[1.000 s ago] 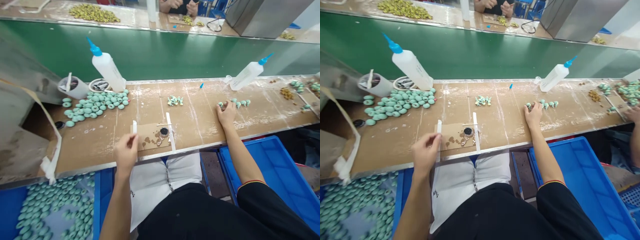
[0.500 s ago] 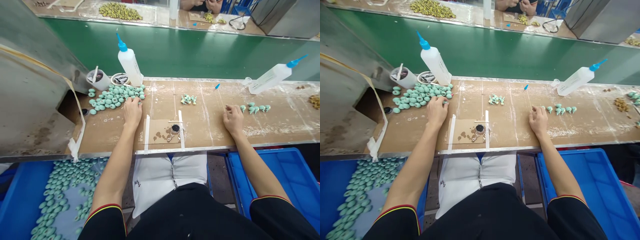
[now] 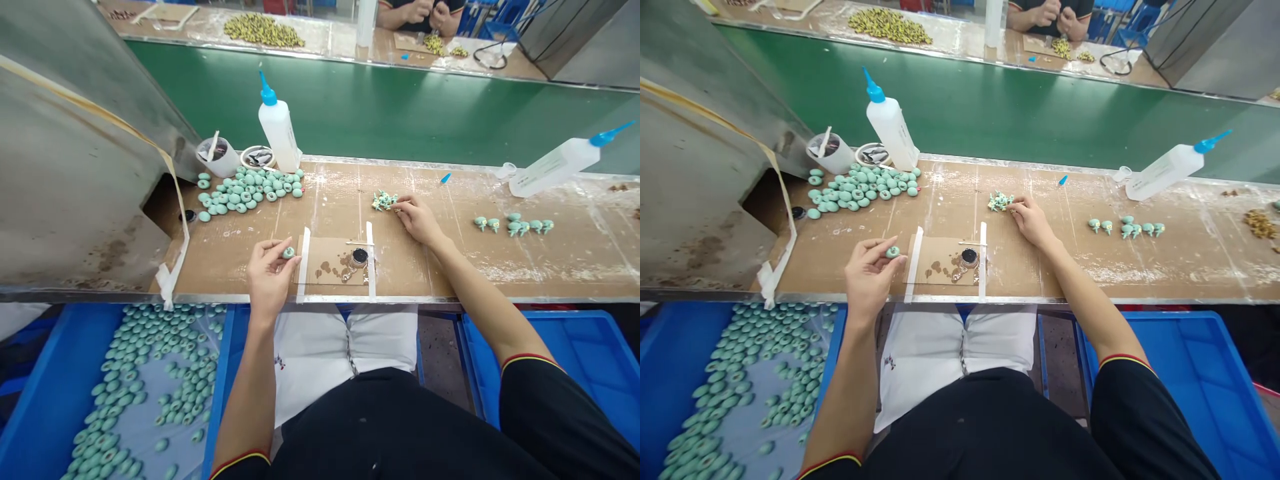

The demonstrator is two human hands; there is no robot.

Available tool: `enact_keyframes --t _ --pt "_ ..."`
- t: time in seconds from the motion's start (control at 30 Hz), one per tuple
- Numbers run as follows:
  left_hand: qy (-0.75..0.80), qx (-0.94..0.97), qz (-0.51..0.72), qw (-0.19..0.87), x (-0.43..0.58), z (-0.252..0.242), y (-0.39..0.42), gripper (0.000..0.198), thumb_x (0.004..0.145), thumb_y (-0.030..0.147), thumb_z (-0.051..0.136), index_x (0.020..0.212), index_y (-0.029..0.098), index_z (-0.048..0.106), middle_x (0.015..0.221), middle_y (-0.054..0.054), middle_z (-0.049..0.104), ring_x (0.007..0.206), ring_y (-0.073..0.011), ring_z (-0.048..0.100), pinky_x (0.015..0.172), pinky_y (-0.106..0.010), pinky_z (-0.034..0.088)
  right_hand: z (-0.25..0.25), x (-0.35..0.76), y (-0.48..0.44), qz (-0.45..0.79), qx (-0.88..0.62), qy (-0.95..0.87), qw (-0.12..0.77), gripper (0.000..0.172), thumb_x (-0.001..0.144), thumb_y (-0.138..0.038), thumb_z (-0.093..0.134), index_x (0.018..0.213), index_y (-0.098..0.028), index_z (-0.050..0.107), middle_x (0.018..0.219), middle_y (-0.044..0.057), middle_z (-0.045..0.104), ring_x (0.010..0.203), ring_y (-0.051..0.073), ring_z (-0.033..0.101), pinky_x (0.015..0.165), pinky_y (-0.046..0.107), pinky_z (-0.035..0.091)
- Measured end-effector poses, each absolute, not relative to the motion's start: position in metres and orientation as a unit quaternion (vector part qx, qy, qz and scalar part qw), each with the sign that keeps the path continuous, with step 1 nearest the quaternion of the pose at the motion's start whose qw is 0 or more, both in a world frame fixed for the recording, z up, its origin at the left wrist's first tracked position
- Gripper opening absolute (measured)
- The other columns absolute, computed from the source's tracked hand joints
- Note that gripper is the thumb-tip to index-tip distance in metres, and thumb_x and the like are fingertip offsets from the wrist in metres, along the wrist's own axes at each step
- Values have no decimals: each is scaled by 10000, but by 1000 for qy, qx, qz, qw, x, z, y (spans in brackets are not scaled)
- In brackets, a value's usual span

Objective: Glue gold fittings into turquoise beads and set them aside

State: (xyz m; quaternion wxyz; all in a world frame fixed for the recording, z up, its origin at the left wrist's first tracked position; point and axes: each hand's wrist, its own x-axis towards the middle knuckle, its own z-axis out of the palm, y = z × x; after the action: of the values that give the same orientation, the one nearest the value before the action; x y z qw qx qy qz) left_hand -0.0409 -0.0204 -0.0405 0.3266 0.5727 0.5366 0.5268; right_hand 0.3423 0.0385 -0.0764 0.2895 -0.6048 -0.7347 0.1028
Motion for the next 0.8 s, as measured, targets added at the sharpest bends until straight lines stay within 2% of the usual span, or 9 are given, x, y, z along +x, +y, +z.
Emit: enact_keyframes --t 0.13,0.23,0.37,0.5,0.67,0.8 --pt "549 519 525 391 -42 -43 -44 428 819 487 789 1122 188 829 1178 -118 753 1013 -224 744 880 -351 650 -73 346 40 101 -622 -727 273 247 965 -228 547 1044 -238 781 1102 118 680 1027 277 669 984 462 551" --pt "557 482 522 431 -42 -46 -56 462 833 545 787 1107 176 827 1084 -119 808 962 -235 769 913 -392 652 -70 352 34 101 -641 -717 254 208 947 -261 597 1007 -234 795 995 103 685 935 271 670 919 440 559" --pt "546 469 524 456 -38 -49 -65 378 760 457 866 1018 184 827 967 -92 824 808 -200 764 798 -333 654 -64 359 23 104 -652 -717 223 172 926 -274 637 955 -228 801 967 109 729 892 282 686 878 438 554" --pt "524 462 526 484 -31 -50 -67 317 704 388 894 929 181 810 916 -79 818 765 -188 755 710 -298 644 -56 360 11 108 -655 -719 206 160 936 -274 647 924 -242 803 981 108 767 949 305 711 891 439 537" --pt "512 447 527 511 -26 -51 -69 322 699 370 901 958 194 824 958 -84 822 851 -208 777 802 -323 653 -49 361 3 109 -668 -716 173 122 913 -281 692 831 -249 777 886 94 767 901 308 709 837 426 519" --pt "491 453 536 516 -24 -51 -70 289 733 367 891 973 214 842 1011 -85 818 890 -205 774 847 -330 649 -50 363 2 102 -665 -716 187 162 918 -344 698 809 -244 764 892 97 740 826 274 684 797 410 527"
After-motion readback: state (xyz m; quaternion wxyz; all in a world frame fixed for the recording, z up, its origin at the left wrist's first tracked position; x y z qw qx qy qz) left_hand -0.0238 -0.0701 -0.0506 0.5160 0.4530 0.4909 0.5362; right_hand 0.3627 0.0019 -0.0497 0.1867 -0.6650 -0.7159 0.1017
